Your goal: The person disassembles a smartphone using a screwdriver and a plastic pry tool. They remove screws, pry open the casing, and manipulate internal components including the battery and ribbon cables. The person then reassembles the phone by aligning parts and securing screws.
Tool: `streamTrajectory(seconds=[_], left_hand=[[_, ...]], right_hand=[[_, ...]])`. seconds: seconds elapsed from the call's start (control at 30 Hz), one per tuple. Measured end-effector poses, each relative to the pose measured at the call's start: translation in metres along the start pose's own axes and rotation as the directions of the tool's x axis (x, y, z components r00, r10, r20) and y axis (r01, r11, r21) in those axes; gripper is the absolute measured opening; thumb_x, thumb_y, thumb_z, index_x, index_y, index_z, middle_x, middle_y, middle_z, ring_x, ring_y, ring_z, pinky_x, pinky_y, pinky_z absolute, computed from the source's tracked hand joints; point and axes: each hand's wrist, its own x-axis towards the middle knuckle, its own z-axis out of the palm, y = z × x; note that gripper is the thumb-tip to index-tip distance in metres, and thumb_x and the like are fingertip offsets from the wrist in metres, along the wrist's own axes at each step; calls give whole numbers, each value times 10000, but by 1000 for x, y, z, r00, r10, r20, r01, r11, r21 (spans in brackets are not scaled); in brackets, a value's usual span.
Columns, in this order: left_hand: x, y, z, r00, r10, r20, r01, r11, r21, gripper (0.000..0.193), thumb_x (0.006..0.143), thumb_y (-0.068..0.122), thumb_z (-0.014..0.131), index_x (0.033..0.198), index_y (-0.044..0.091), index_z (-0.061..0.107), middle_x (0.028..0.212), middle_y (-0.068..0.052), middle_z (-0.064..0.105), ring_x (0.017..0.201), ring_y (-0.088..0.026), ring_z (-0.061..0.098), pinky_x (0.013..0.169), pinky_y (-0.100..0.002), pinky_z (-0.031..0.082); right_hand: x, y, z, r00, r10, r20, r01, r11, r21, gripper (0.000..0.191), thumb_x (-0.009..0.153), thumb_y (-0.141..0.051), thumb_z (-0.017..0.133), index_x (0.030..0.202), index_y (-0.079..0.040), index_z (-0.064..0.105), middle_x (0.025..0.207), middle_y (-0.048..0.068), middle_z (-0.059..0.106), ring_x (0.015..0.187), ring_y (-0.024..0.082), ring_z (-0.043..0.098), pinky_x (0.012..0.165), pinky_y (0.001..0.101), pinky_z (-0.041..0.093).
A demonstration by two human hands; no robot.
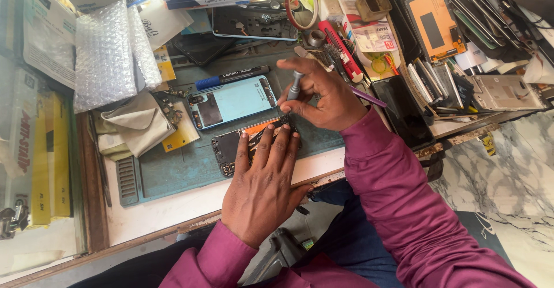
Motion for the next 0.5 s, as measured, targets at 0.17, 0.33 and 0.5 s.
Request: streamTrajectory(seconds=[0.17,0.33,0.5], left_hand=[[0,0,1,1000,6,-17,-6,1000,7,892,850,600,603,1497,18,408,1536,-161,416,1452,-334,343,1182,-592,206],[-1,-1,1,1000,4,-20,-4,1000,-4,887,853,596,604,1500,22,409,1540,-154,422,1453,-330,347,1185,-586,210],[0,-1,1,1000,-13,-17,13,1000,-26,879,839,584,619,1498,39,417,1538,-148,424,1444,-322,357,1180,-582,216]], right_hand=[[0,9,0,979,42,-200,-22,994,103,707,1035,-30,755,1562,-159,301,1092,118,758,959,160,764,802,272,630],[1,18,4,945,57,-322,-6,988,156,653,1083,-10,707,1537,-161,262,1252,161,724,1025,205,774,817,282,632],[6,21,13,971,58,-233,-14,983,184,547,1123,16,599,1515,-144,253,1410,196,655,1193,243,748,920,313,660]])
